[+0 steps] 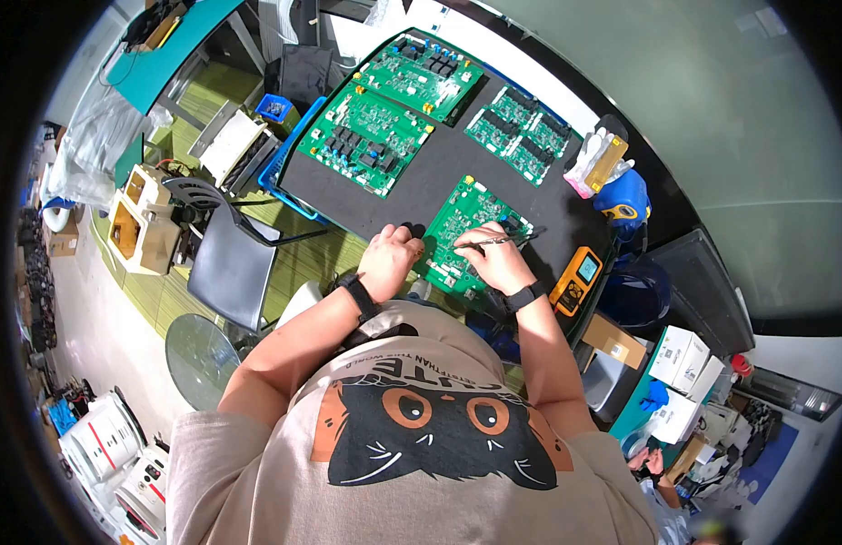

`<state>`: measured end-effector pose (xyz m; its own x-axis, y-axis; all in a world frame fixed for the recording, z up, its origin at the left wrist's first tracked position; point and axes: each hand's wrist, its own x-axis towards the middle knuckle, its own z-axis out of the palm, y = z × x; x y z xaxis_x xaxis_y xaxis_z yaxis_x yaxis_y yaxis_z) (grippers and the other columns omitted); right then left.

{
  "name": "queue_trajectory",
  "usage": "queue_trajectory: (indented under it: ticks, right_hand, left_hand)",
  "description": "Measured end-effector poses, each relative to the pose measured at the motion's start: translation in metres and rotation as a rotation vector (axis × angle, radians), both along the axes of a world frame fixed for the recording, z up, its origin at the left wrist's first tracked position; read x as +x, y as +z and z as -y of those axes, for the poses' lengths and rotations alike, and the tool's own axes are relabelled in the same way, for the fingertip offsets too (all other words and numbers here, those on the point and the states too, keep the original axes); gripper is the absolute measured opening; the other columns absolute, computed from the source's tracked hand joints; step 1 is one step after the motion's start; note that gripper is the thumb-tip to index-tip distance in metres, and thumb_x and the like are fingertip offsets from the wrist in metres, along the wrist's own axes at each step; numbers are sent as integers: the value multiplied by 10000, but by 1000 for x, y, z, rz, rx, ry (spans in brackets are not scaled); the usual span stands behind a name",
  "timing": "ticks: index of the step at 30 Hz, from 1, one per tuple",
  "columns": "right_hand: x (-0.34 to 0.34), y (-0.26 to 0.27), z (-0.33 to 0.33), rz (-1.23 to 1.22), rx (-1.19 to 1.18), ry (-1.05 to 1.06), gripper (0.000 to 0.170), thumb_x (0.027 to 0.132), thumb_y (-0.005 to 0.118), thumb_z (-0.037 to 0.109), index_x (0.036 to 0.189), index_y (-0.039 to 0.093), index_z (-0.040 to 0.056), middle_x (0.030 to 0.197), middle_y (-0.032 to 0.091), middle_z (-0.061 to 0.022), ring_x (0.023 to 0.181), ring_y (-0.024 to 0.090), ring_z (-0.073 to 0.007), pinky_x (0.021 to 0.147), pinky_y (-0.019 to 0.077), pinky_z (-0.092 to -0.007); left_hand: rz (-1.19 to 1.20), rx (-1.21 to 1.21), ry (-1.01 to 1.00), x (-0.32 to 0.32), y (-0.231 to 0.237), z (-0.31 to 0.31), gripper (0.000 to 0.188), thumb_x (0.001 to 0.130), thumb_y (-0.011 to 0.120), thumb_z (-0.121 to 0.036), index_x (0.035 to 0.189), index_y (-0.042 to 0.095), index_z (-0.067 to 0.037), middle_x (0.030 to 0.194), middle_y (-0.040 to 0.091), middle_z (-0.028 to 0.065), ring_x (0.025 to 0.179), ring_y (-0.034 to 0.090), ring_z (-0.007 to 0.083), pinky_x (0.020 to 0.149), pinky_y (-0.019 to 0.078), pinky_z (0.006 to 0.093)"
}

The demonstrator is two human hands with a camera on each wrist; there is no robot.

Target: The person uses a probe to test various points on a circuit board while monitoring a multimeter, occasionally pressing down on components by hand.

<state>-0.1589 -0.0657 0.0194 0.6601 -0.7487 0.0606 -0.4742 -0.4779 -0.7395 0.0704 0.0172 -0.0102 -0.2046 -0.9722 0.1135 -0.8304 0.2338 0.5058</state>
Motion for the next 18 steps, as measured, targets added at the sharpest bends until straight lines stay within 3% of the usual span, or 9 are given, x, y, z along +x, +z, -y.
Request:
queue_trajectory:
  ticks: [18]
  right_hand:
    - [6,-3,15,36,-57,169,70,829,705,58,874,651,59,886,682,-83,907,596,-321,845,484,-425]
  left_hand:
    - [31,25,2,0,2,2,153,839,703,-145,989,719,-118,950,623,73,934,578,290,818,503,412]
